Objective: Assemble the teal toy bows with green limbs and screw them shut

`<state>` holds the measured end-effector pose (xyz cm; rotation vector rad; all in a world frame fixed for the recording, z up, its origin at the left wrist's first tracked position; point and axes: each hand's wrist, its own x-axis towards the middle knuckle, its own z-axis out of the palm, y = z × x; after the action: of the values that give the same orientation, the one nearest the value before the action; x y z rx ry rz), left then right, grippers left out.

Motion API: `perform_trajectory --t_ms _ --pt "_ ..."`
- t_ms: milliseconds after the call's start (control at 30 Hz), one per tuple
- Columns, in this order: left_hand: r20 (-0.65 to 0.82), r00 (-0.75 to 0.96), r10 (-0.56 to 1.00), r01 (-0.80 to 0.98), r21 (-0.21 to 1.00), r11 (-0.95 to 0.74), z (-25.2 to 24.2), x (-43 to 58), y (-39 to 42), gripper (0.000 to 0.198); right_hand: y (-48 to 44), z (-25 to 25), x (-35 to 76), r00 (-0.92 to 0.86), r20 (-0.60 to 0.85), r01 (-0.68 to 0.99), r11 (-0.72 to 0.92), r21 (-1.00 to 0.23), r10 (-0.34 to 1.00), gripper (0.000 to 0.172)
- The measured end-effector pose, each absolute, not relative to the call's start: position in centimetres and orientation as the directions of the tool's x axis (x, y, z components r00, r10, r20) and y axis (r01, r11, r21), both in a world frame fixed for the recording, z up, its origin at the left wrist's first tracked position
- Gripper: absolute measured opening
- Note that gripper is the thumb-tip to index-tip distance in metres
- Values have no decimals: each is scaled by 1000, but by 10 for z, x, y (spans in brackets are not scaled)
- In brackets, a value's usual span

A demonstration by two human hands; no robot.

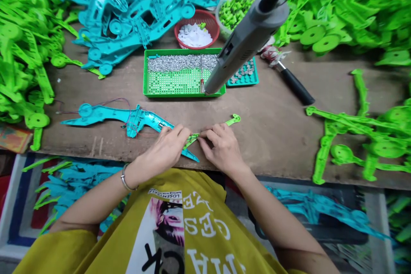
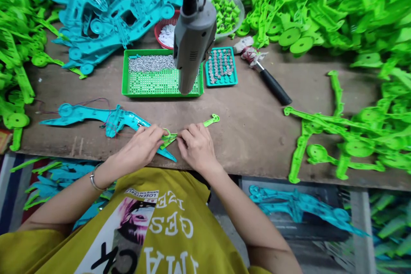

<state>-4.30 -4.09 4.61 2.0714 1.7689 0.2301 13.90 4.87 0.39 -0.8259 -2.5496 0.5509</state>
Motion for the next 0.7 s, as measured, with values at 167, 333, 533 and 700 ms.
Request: perform_trajectory --t_ms 167,333,533,700 --pt "-105 208 972 944 281 -172 47 -41 -44 25 50 5 139 -743 256 440 739 -510 619 11" --pt "-124 178 976 945 297 -135 49 -46 -50 32 55 2 141 -754 280 399 754 -522 594 11" --pt "-99 223 970 936 301 -184 49 -46 -58 42 61 0 140 -789 223 410 761 -502 572 11" --pt "-108 155 982 962 242 -125 42 -37 -62 45 62 3 140 -828 163 431 795 -426 536 13"
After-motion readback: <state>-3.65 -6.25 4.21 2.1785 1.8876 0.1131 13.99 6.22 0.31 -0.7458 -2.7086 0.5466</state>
